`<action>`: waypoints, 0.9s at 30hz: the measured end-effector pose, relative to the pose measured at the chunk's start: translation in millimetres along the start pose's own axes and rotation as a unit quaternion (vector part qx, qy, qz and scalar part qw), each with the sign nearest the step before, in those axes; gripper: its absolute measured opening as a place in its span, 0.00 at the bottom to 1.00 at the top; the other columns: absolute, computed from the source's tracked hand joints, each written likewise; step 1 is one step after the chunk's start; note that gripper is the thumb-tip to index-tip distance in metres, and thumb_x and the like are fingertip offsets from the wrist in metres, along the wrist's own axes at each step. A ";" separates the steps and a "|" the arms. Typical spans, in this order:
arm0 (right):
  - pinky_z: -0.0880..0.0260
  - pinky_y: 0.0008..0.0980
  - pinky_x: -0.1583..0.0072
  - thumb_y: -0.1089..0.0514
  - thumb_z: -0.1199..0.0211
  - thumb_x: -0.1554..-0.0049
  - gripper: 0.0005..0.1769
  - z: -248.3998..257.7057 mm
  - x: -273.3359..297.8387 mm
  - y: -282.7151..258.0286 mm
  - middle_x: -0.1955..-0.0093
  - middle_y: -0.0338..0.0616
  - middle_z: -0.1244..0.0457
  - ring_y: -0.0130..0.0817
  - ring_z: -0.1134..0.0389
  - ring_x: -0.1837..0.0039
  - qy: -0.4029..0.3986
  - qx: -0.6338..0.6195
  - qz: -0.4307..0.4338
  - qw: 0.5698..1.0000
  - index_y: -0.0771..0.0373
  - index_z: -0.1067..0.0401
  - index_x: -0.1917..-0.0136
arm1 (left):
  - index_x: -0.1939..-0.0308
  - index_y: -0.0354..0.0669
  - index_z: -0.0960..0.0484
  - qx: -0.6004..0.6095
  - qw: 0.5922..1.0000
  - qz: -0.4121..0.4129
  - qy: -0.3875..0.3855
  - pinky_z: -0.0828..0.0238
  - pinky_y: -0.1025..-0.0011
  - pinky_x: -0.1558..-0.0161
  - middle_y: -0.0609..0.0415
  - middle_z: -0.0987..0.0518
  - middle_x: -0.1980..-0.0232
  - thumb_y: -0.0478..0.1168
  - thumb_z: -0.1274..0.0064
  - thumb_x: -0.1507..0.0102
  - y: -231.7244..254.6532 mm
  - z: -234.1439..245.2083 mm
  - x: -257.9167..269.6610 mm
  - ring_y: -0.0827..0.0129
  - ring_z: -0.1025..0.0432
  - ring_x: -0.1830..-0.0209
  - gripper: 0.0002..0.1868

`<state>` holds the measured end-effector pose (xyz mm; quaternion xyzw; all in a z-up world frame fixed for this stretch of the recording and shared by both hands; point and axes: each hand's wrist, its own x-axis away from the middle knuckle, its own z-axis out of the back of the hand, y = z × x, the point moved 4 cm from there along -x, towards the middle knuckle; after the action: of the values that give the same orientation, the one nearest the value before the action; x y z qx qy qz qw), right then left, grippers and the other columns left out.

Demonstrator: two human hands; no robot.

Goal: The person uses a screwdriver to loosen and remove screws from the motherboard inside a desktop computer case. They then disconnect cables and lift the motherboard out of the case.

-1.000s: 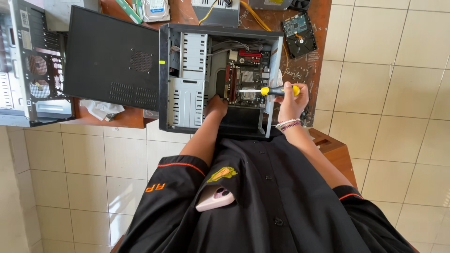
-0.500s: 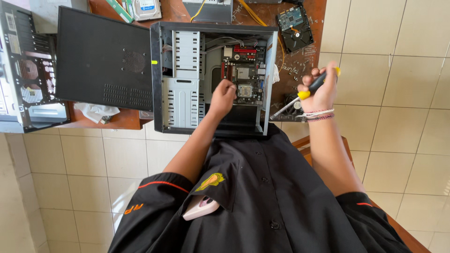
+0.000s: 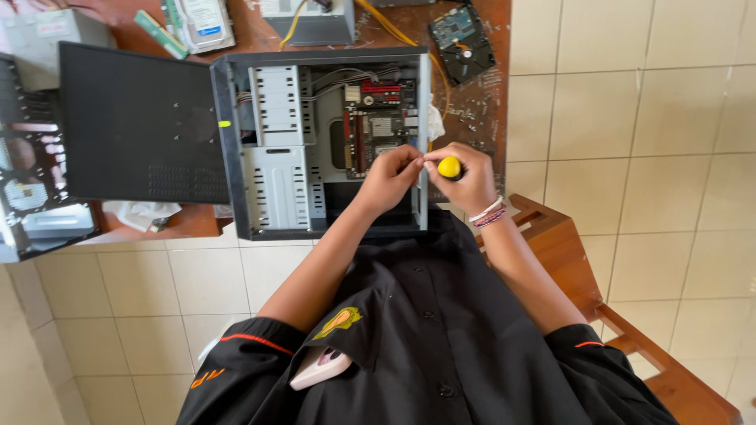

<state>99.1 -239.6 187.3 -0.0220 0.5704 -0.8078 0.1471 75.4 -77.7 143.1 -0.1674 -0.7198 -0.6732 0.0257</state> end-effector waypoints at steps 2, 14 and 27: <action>0.30 0.36 0.52 0.61 0.31 0.45 0.02 0.5 4.2 8.3 0.63 0.44 0.32 0.45 0.28 0.58 -0.021 -0.007 0.010 1.000 0.59 0.21 0.57 | 0.58 0.43 0.18 -0.018 0.999 0.023 -0.020 0.40 0.77 0.71 0.55 0.23 0.77 0.37 0.54 0.30 -4.9 -2.0 -0.4 0.76 0.37 0.78 0.09; 0.39 0.25 0.73 0.59 0.31 0.47 0.09 72.7 -18.9 145.1 0.74 0.33 0.46 0.23 0.41 0.76 0.185 -0.229 -0.454 0.841 0.63 0.30 0.60 | 0.46 0.38 0.19 0.016 0.996 0.082 0.039 0.39 0.78 0.67 0.50 0.22 0.71 0.35 0.53 0.34 -50.5 10.4 14.9 0.77 0.35 0.73 0.14; 0.40 0.24 0.72 0.58 0.30 0.49 0.11 36.0 -51.9 310.9 0.73 0.39 0.39 0.27 0.35 0.72 0.133 -0.131 -0.593 0.783 0.65 0.31 0.62 | 0.41 0.29 0.24 0.075 0.984 0.120 0.108 0.39 0.76 0.67 0.42 0.19 0.61 0.38 0.53 0.36 -81.8 20.9 43.5 0.70 0.31 0.70 0.22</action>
<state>222.2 -354.1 -81.8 -0.2674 0.5587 -0.6481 -0.4430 15.8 -51.4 73.9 -0.1763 -0.7360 -0.6234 0.1965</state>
